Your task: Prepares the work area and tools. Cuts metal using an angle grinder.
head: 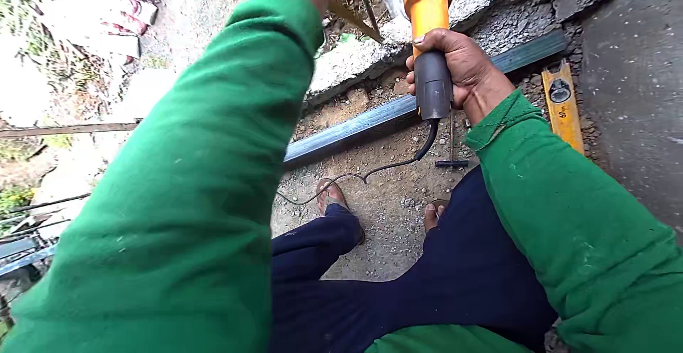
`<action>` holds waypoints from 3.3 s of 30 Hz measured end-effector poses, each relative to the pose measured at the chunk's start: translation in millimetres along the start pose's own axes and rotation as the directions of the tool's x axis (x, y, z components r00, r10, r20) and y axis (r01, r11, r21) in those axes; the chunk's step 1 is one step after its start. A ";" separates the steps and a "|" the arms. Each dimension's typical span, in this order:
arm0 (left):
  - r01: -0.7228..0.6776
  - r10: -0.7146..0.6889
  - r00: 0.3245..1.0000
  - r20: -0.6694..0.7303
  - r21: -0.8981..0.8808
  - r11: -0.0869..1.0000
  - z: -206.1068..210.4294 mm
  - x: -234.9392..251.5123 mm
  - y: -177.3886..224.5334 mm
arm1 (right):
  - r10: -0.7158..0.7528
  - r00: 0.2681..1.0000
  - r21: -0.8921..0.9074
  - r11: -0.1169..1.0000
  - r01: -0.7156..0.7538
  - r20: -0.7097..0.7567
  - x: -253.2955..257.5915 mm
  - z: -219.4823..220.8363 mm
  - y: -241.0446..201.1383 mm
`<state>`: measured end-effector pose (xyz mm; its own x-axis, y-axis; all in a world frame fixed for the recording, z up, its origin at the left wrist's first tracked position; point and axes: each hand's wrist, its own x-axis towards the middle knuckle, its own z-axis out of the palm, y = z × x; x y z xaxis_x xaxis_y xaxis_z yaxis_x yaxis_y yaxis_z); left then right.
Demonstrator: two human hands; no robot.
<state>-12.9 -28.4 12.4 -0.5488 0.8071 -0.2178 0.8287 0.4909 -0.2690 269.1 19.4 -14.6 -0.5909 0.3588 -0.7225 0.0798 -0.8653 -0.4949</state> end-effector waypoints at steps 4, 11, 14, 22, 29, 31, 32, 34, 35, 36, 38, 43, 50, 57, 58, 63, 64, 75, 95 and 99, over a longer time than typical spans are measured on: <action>0.109 -0.098 0.957 0.272 -0.025 0.994 -11.8 -104.6 -93.9 | -0.039 0.998 0.022 0.999 0.040 -0.051 -3.7 -2.2 -6.8; 0.666 0.039 0.711 0.702 -0.691 0.282 71.8 -266.7 -118.9 | -0.072 0.993 0.020 0.997 0.074 -0.093 4.2 -5.6 -13.3; 0.587 0.162 0.786 0.596 -0.803 0.105 83.4 -267.2 -68.0 | -0.080 0.988 0.007 0.997 0.081 -0.129 8.3 -2.7 -10.2; 0.142 0.292 0.939 0.180 -0.979 0.147 44.9 -228.8 76.5 | -0.114 0.977 -0.081 0.992 0.101 -0.182 15.2 10.6 6.0; 0.103 0.101 0.974 0.205 -0.788 0.607 29.6 -209.6 119.8 | -0.149 0.969 -0.098 0.986 0.132 -0.195 16.8 15.4 12.5; 0.072 0.091 0.982 0.164 -0.776 0.627 29.8 -211.1 120.2 | -0.139 0.970 -0.085 0.989 0.124 -0.197 17.0 15.1 12.4; 0.044 0.098 0.986 0.136 -0.775 0.630 31.2 -212.1 119.6 | -0.133 0.972 -0.078 0.990 0.119 -0.194 17.3 14.9 12.4; -0.032 0.136 0.988 0.070 -0.778 0.627 36.0 -213.8 116.5 | -0.111 0.977 -0.063 0.993 0.101 -0.183 16.9 14.7 13.1; -0.084 0.167 0.986 0.026 -0.784 0.616 38.9 -213.7 113.3 | -0.098 0.980 -0.056 0.994 0.090 -0.174 16.5 14.8 12.9; -0.142 0.209 0.978 -0.020 -0.796 0.588 42.1 -213.1 108.8 | -0.086 0.983 -0.047 0.996 0.079 -0.165 16.2 14.4 12.6; -0.257 0.314 0.944 -0.102 -0.825 0.504 47.1 -209.6 97.1 | -0.049 0.988 -0.019 0.999 0.047 -0.145 15.4 12.0 10.7; -0.429 0.400 0.884 -0.242 -0.759 0.490 52.6 -201.4 82.3 | 0.000 0.995 -0.001 1.000 0.000 -0.102 13.1 9.9 13.6; -0.520 0.374 0.854 -0.363 -0.631 0.575 49.0 -192.9 85.4 | -0.010 1.000 0.006 1.000 0.010 -0.021 13.7 11.7 16.1; -0.466 0.273 0.883 -0.383 -0.635 0.616 60.4 -197.5 94.9 | -0.058 0.998 -0.034 0.998 0.058 0.008 17.7 12.1 19.3; -0.448 0.257 0.892 -0.372 -0.650 0.614 62.5 -199.5 96.4 | -0.061 0.998 -0.043 0.997 0.061 0.000 18.6 12.1 20.5; -0.393 0.233 0.919 -0.319 -0.686 0.613 71.1 -207.3 98.6 | -0.060 0.998 -0.044 0.997 0.060 0.013 27.3 7.9 30.1; -0.378 0.237 0.926 -0.295 -0.699 0.607 72.0 -208.0 98.7 | -0.064 0.998 -0.047 0.997 0.065 0.029 28.5 7.3 31.5; -0.312 0.254 0.946 -0.201 -0.776 0.549 87.5 -208.1 103.4 | -0.081 0.989 -0.092 0.991 0.093 0.124 36.4 -0.5 38.7; -0.066 0.018 0.997 -0.069 -0.809 0.584 44.1 -151.3 26.2 | -0.050 0.989 -0.111 0.992 0.066 0.140 38.8 -0.7 36.8; -0.020 -0.027 0.998 -0.050 -0.761 0.648 11.0 -119.8 13.2 | -0.056 0.990 -0.098 0.993 0.069 0.129 38.6 -0.6 35.6</action>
<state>62.6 -122.2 24.7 -0.5647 0.8089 -0.1636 0.6321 0.5514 0.5444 249.6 2.6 -60.5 -0.6928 0.3584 -0.6258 0.1175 -0.8000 -0.5883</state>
